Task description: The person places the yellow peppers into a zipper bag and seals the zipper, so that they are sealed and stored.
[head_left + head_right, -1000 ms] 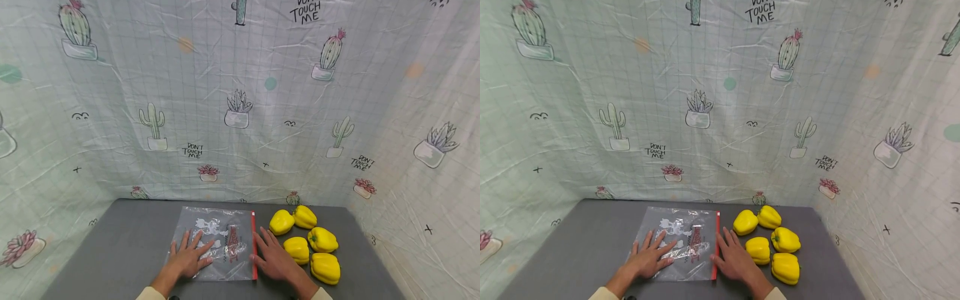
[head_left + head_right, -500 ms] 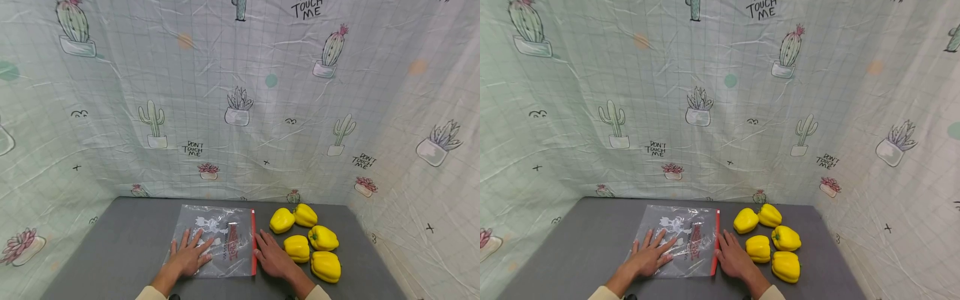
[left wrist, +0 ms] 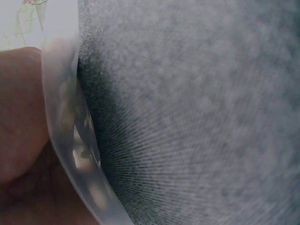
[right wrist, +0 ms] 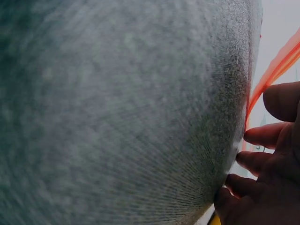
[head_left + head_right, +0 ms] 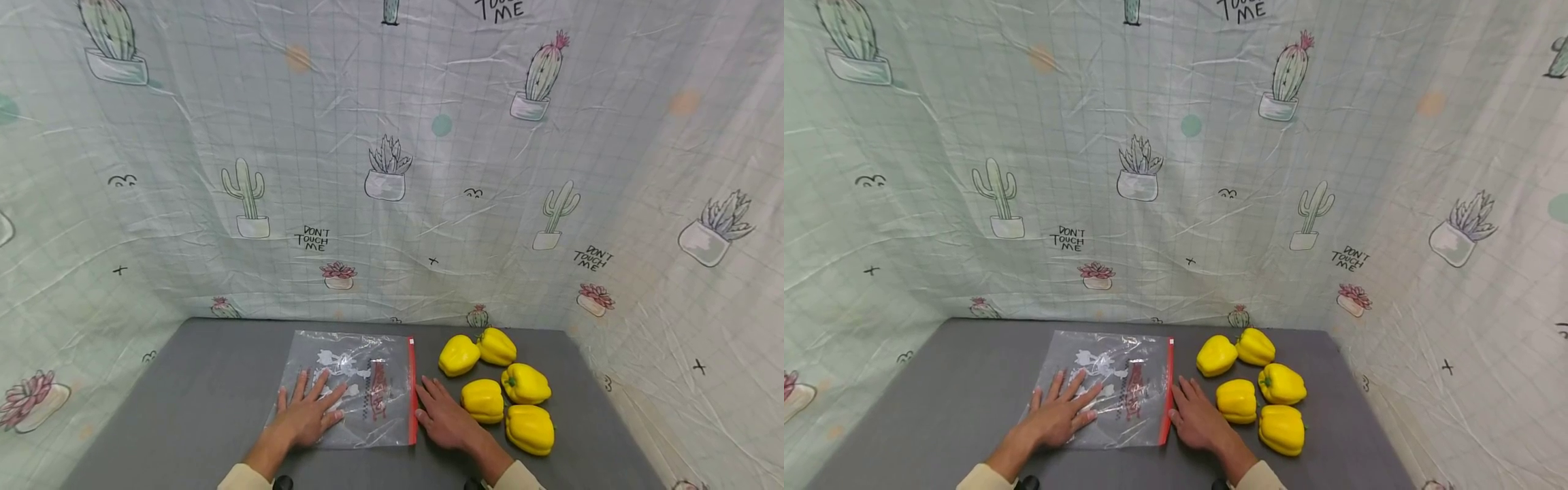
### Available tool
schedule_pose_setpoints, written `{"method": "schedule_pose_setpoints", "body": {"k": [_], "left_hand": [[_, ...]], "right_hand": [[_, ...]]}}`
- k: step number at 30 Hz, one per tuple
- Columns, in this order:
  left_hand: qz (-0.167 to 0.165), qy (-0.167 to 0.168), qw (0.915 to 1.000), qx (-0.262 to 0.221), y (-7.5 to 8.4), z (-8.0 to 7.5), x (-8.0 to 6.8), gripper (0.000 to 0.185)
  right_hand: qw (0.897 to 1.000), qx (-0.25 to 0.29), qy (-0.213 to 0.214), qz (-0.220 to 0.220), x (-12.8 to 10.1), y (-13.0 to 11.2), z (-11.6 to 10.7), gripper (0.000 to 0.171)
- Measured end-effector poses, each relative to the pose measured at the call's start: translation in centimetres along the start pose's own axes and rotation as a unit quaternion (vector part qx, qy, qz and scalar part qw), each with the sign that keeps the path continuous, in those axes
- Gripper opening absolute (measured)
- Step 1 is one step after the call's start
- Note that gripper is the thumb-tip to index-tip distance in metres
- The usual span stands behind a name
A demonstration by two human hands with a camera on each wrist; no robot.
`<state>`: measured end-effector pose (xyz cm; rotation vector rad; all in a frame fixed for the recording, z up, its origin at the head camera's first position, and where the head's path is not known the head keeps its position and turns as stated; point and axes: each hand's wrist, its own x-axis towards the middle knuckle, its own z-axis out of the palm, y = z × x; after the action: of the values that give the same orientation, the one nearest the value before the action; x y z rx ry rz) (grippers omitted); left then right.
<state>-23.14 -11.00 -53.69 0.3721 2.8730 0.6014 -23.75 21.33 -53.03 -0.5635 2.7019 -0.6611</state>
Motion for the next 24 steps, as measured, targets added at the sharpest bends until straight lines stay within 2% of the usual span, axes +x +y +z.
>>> {"method": "schedule_pose_setpoints", "body": {"k": [17, 24], "left_hand": [[0.015, 0.004, 0.9999, 0.002, -0.19, -0.04, 0.08, 0.06], [0.018, 0.007, 0.9998, 0.0, -0.36, -0.3, 0.47, 0.081]], "right_hand": [[1.0, 0.003, 0.002, 0.011, 0.14, 0.01, 0.31, 0.073], [1.0, -0.014, 0.013, 0.006, 0.4, 0.16, 0.69, 0.075]]}}
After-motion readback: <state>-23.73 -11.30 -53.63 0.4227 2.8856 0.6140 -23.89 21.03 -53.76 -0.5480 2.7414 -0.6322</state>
